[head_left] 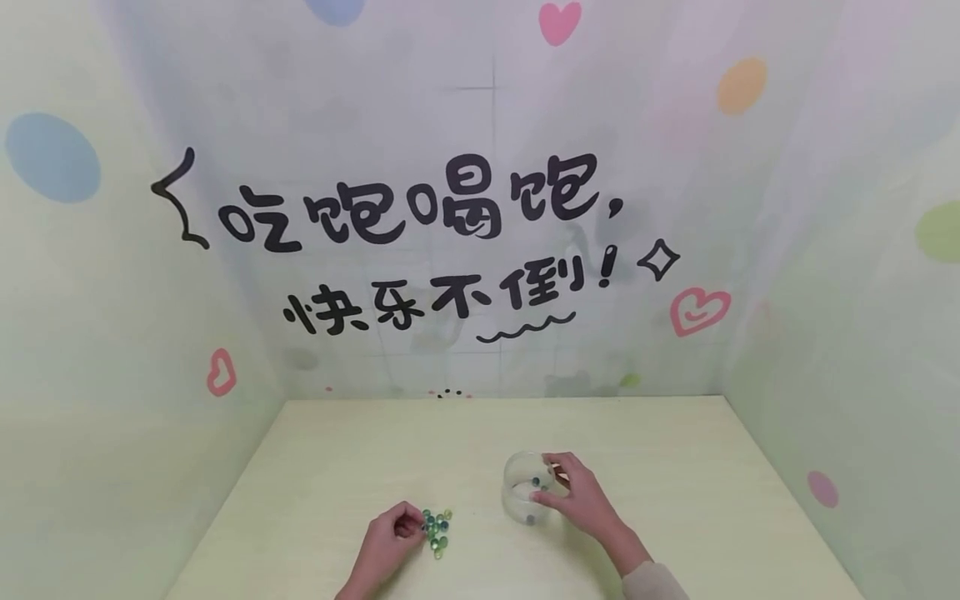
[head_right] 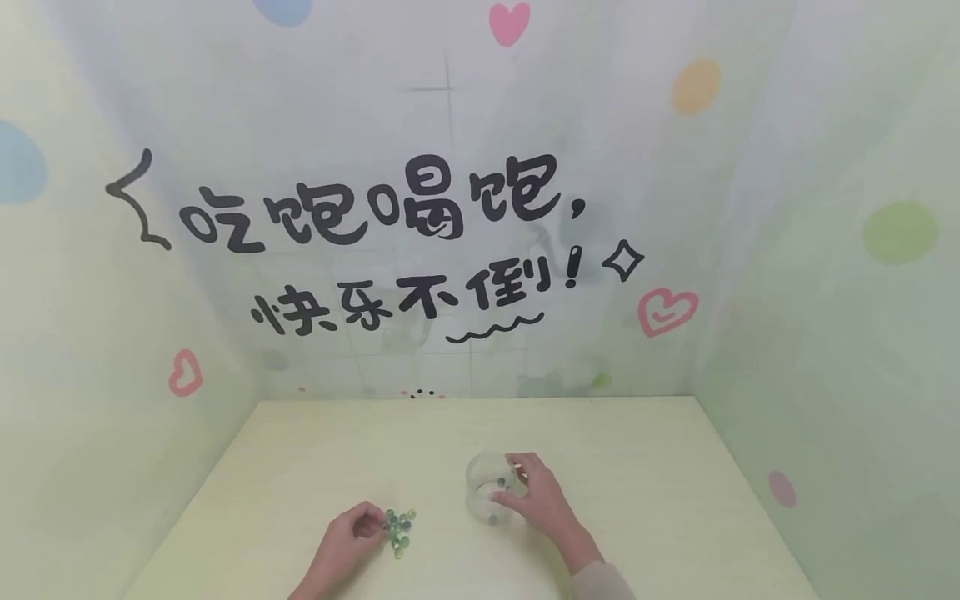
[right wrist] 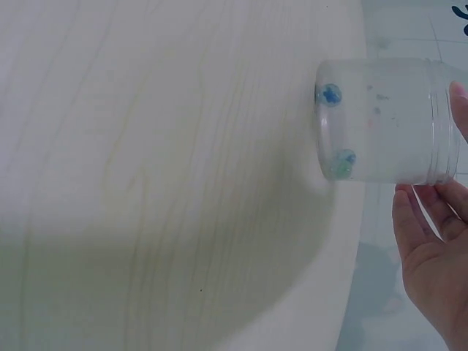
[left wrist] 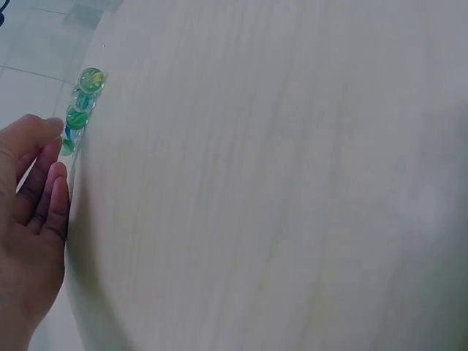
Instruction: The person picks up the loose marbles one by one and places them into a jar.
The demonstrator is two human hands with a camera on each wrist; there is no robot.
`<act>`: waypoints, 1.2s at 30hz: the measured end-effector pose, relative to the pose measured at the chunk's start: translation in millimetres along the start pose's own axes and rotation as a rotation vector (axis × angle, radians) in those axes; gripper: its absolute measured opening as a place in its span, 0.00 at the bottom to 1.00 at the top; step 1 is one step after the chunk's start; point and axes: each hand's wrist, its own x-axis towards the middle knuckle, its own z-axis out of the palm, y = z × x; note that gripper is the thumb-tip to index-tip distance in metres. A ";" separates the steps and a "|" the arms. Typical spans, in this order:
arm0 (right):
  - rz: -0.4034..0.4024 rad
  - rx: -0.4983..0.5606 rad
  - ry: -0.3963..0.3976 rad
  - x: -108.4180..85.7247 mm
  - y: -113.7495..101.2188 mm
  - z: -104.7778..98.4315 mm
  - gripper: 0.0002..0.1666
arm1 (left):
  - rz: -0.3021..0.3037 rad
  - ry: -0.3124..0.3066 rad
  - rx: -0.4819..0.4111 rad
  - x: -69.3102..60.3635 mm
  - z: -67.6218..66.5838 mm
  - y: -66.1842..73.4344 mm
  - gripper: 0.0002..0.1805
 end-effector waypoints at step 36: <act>0.009 0.002 -0.021 0.4 6.9 -2.3 0.38 | 0.116 -0.010 -0.086 15.3 7.3 65.5 0.08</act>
